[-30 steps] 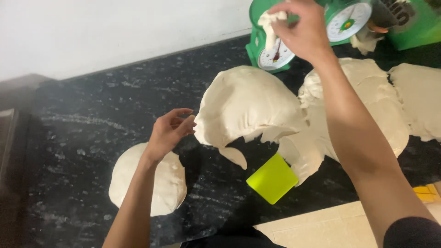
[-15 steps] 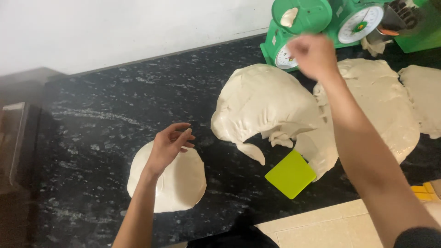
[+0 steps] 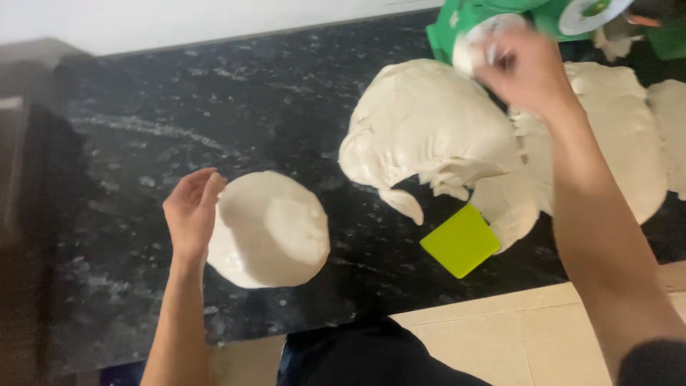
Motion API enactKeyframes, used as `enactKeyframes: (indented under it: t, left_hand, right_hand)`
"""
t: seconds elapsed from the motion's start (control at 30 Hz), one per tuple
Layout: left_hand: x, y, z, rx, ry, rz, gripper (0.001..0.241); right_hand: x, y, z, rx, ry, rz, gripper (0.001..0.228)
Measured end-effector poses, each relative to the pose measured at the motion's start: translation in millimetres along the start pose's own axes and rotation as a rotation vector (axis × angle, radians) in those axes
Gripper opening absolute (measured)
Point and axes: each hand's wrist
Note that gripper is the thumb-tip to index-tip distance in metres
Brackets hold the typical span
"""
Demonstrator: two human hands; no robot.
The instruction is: Brushing dough with liquid, then dividing it into smaller portions using a bench scraper and rounding them by hand on a countertop.
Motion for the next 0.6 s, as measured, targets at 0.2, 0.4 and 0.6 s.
enactKeyframes:
  t: [0.2, 0.4, 0.6]
  left_hand:
    - [-21, 93, 15, -0.095, -0.069, 0.039, 0.056]
    - [-47, 108, 7, -0.190, 0.103, 0.068, 0.076]
    - [-44, 117, 36, -0.068, 0.316, -0.081, 0.081]
  right_hand:
    - [48, 45, -99, 0.087, 0.539, -0.126, 0.024]
    - [140, 206, -131, 0.278, 0.096, 0.077, 0.047]
    - [248, 306, -142, 0.725, 0.165, 0.712, 0.081]
Point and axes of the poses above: each hand's wrist, its own z-axis towards the middle knuckle, its own x-axis out of the palm, y = z × x, and after that the axes turned 1 degree about -y, right-handed
